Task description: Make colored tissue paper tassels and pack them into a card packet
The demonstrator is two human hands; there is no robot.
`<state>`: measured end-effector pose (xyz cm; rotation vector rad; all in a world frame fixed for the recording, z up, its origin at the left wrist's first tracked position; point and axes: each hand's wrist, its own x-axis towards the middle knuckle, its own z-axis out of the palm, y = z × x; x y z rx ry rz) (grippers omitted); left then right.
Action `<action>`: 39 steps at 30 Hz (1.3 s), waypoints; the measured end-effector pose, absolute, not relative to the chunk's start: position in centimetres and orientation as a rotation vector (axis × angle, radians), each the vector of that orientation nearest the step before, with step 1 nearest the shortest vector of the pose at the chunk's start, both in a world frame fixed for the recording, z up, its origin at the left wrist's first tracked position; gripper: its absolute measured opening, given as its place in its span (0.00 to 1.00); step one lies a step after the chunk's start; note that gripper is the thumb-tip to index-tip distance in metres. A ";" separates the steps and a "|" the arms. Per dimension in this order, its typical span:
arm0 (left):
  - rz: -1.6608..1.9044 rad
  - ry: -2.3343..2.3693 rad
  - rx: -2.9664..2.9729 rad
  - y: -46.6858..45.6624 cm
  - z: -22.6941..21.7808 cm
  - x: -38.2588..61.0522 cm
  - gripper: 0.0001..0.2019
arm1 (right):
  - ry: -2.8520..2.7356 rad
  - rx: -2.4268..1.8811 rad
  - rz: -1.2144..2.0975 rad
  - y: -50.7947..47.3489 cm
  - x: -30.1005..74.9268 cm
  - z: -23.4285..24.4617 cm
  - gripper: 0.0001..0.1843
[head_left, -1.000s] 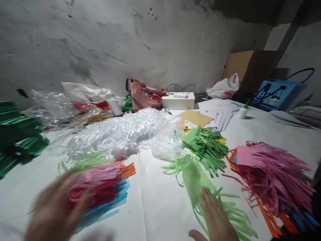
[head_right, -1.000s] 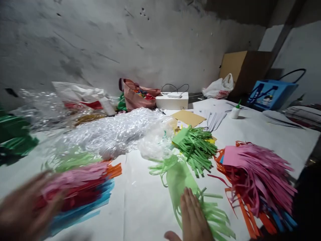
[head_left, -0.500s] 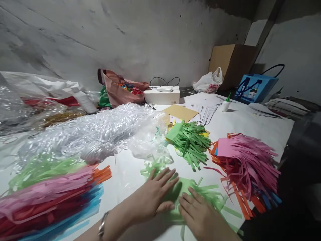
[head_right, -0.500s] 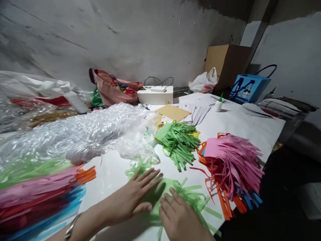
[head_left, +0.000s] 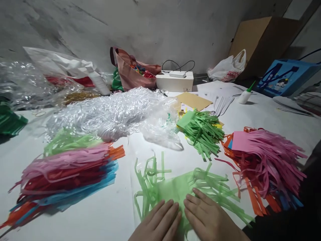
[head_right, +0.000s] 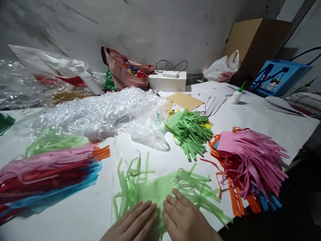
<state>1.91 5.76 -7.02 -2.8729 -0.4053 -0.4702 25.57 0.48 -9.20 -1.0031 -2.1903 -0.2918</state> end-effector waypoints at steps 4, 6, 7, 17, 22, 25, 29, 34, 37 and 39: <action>-0.541 -0.558 -3.073 6.1 -6.8 3.5 0.15 | -2.196 -1.180 -0.201 0.1 26.7 -7.8 0.17; -0.602 -0.588 -3.115 6.3 -6.6 3.6 0.16 | -2.226 -1.243 -0.187 0.2 26.7 -7.2 0.16; -0.637 -0.603 -3.123 6.4 -6.5 3.5 0.16 | -2.238 -1.238 -0.194 0.2 26.5 -7.1 0.15; -0.829 -0.963 -3.086 6.4 -7.9 1.7 0.16 | -2.109 -1.236 0.164 1.5 25.0 -7.4 0.16; -0.350 -1.137 -3.030 8.5 -5.7 2.8 0.15 | -2.046 -1.519 0.263 3.7 24.8 -7.0 0.12; -0.201 -1.210 -2.947 9.6 -5.9 3.3 0.13 | -2.093 -1.591 0.189 5.2 24.4 -7.6 0.11; -0.085 -1.292 -2.936 10.0 -6.7 3.3 0.10 | -2.172 -1.623 0.100 6.3 24.4 -8.1 0.08; -0.067 -1.339 -2.967 9.9 -6.8 3.3 0.10 | -2.121 -1.589 -0.185 5.5 24.9 -7.3 0.12; -0.011 -1.376 -3.001 10.1 -6.6 3.5 0.10 | -2.248 -1.300 -0.135 4.3 24.8 -7.0 0.12; 0.045 -1.418 -3.011 10.4 -6.4 3.5 0.11 | -2.371 -1.178 -0.132 3.8 24.4 -7.2 0.12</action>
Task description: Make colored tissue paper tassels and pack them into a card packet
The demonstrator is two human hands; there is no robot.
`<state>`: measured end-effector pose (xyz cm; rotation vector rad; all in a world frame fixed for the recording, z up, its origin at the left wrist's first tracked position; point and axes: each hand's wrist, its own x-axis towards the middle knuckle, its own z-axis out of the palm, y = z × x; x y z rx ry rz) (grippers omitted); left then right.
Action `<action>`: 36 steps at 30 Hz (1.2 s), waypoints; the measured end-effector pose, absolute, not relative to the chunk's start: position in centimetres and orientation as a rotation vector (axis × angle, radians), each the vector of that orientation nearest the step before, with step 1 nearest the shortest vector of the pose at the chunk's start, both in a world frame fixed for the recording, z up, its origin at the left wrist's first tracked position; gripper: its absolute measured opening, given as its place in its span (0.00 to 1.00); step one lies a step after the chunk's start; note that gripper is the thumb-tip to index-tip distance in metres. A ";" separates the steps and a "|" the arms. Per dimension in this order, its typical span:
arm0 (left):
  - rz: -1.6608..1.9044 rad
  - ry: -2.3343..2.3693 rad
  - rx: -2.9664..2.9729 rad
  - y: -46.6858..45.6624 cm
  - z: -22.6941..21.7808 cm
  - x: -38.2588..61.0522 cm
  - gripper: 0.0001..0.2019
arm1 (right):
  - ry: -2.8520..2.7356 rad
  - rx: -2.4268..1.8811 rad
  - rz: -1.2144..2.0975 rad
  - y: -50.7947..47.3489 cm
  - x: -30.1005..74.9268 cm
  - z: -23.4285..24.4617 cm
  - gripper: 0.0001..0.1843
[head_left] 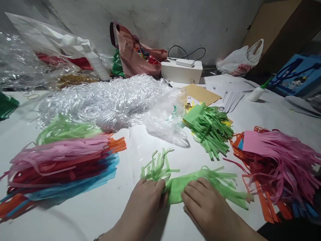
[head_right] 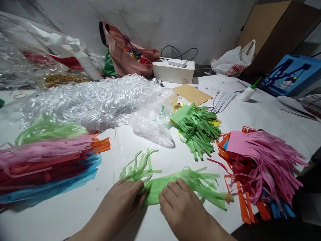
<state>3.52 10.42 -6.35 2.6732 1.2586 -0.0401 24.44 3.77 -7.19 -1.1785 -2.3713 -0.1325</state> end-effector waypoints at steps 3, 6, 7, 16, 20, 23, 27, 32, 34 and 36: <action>-0.046 1.321 2.546 11.1 -5.9 2.9 0.09 | -2.447 -1.135 -0.209 3.7 24.1 -7.7 0.16; 0.281 1.330 2.585 10.9 -5.5 2.2 0.18 | -2.458 -1.119 -0.240 3.8 24.3 -7.8 0.18; 0.449 1.273 2.666 10.5 -5.4 2.2 0.20 | -2.447 -1.127 -0.260 3.8 24.4 -7.6 0.18; 0.626 0.735 2.826 6.9 -7.4 5.3 0.12 | -2.357 -1.071 -0.351 1.7 25.3 -7.5 0.17; 0.648 0.675 2.782 7.1 -8.0 4.6 0.14 | -2.343 -1.167 -0.300 1.2 25.4 -8.7 0.21; 0.719 0.678 2.800 6.9 -8.5 3.4 0.14 | -2.262 -1.215 -0.259 0.7 25.6 -9.1 0.23; 0.863 0.754 2.777 6.4 -9.6 1.8 0.15 | -2.131 -1.336 -0.063 0.3 26.2 -8.6 0.16; 0.803 0.960 2.598 6.6 -9.0 1.7 0.14 | -2.028 -1.473 0.079 0.7 26.2 -8.1 0.15; 0.661 1.020 2.547 7.0 -8.0 2.3 0.14 | -1.995 -1.569 0.079 1.0 25.9 -8.3 0.16; 0.455 1.068 2.548 7.6 -7.0 2.9 0.15 | -1.969 -1.670 0.074 1.4 25.8 -8.6 0.15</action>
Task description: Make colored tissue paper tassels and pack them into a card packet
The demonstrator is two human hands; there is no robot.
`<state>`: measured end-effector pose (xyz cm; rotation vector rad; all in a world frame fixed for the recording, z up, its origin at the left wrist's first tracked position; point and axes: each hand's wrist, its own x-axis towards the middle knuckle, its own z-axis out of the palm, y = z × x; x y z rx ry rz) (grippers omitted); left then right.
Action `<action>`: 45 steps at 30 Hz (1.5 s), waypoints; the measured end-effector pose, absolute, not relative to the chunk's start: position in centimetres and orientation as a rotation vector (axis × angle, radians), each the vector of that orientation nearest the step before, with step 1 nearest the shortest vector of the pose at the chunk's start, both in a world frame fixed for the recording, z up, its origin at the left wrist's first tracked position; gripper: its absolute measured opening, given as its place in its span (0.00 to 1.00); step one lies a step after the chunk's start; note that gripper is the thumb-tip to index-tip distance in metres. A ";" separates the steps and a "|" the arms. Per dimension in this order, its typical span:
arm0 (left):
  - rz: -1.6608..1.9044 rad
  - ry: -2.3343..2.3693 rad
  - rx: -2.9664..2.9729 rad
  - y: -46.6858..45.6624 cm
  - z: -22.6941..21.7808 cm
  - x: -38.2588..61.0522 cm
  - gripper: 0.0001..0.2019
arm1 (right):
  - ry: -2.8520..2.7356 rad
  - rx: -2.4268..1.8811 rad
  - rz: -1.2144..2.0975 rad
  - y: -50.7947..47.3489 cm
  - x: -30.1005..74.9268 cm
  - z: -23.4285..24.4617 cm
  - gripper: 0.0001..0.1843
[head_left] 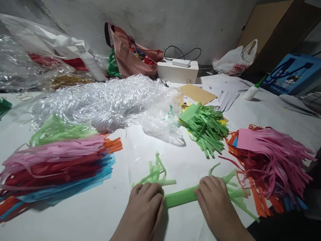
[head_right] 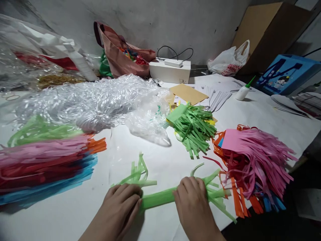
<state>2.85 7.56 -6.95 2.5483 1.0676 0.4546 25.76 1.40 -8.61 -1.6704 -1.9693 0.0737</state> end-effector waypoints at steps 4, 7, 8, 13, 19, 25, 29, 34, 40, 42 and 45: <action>0.210 1.189 2.578 8.1 -6.1 3.5 0.16 | -1.931 -1.772 0.061 1.9 25.9 -8.9 0.14; 0.208 1.202 2.582 8.1 -6.3 3.6 0.16 | -1.878 -1.743 -0.102 1.9 25.9 -8.4 0.09; 0.211 1.198 2.584 8.0 -6.4 3.6 0.15 | -1.884 -1.700 -0.157 1.8 25.8 -8.2 0.09; 0.211 1.201 2.593 8.1 -6.5 3.6 0.13 | -2.167 -1.303 -0.132 1.9 24.0 -8.1 0.15; 0.199 1.109 2.545 8.7 -5.9 1.7 0.09 | -2.270 -1.239 -0.162 2.1 23.3 -8.8 0.15; 0.219 1.337 2.774 9.2 -4.9 -1.4 0.19 | -2.310 -1.144 -0.199 1.4 24.5 -8.2 0.15; 0.254 1.324 2.705 9.1 -4.8 -2.0 0.15 | -2.319 -1.191 -0.171 1.4 24.1 -8.2 0.11; 0.222 1.363 2.664 10.1 -5.3 -2.6 0.11 | -2.346 -1.260 -0.252 1.9 23.4 -8.2 0.14; 0.791 1.193 2.855 7.9 -3.6 -1.1 0.19 | -2.414 -1.174 -0.305 1.8 23.8 -7.7 0.19; 0.738 0.800 2.894 6.2 -3.9 1.0 0.19 | -2.392 -1.162 -0.312 1.6 24.2 -7.6 0.18; 0.647 0.626 2.916 5.0 -5.8 4.0 0.14 | -2.337 -1.114 -0.293 1.2 25.0 -7.8 0.19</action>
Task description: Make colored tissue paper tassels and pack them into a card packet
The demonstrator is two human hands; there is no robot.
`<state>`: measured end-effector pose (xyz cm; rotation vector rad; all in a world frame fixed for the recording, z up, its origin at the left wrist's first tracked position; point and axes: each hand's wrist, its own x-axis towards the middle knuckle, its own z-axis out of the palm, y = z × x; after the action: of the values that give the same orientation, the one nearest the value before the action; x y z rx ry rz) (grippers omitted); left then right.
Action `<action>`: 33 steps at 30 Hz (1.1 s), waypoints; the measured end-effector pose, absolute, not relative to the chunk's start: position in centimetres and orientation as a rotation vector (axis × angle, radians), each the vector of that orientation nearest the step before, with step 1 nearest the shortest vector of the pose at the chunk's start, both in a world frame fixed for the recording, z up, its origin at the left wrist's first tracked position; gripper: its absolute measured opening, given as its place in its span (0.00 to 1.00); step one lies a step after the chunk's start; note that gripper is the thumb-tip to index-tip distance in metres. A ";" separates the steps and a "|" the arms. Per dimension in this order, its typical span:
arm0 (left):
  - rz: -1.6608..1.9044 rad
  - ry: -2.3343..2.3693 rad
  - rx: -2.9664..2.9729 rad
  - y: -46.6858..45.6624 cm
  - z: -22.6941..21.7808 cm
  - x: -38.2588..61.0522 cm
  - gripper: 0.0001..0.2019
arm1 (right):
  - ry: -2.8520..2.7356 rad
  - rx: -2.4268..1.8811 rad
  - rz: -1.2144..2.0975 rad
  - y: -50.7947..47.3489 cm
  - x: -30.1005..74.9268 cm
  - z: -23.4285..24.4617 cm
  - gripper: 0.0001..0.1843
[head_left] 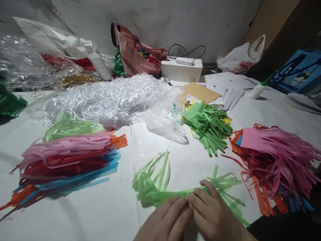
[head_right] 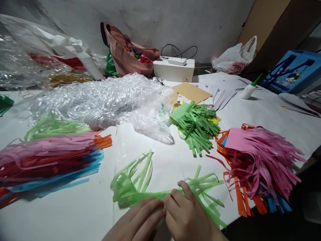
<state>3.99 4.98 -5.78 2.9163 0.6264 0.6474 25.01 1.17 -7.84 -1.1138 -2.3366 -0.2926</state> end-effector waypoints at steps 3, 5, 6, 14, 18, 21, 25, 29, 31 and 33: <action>0.544 0.726 2.930 5.6 -7.7 5.1 0.11 | -2.324 -1.136 -0.265 0.6 26.1 -8.2 0.19; 0.512 0.748 2.919 6.2 -8.4 4.9 0.11 | -2.321 -1.202 -0.222 0.3 26.4 -8.4 0.15; 0.534 0.730 2.912 6.5 -8.5 4.7 0.11 | -2.320 -1.231 -0.205 0.3 26.4 -8.4 0.13; 0.649 0.643 2.890 6.4 -8.1 2.9 0.17 | -2.280 -1.279 -0.165 0.2 25.4 -9.0 0.19; 0.712 0.703 2.768 6.3 -8.3 2.2 0.14 | -2.064 -1.417 -0.070 -0.7 26.3 -9.5 0.17; 0.700 0.881 2.645 6.4 -8.2 2.6 0.13 | -1.895 -1.583 -0.062 -1.1 26.3 -9.6 0.14; 0.394 1.094 2.626 6.8 -7.3 3.8 0.14 | -1.776 -1.767 -0.098 -0.6 25.6 -9.4 0.16; 0.243 1.193 2.616 7.1 -6.6 4.5 0.12 | -1.750 -1.856 -0.120 -0.1 25.3 -8.8 0.17; 0.243 1.203 2.637 7.1 -6.6 4.6 0.12 | -1.740 -1.853 -0.185 0.0 25.1 -8.4 0.15; 0.285 1.206 2.642 7.1 -6.7 4.6 0.13 | -1.765 -1.750 -0.235 0.1 24.8 -8.1 0.13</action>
<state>4.58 7.06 -6.70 2.6421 1.2064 0.2846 24.75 0.14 -8.09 -1.7497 -1.7648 -0.2346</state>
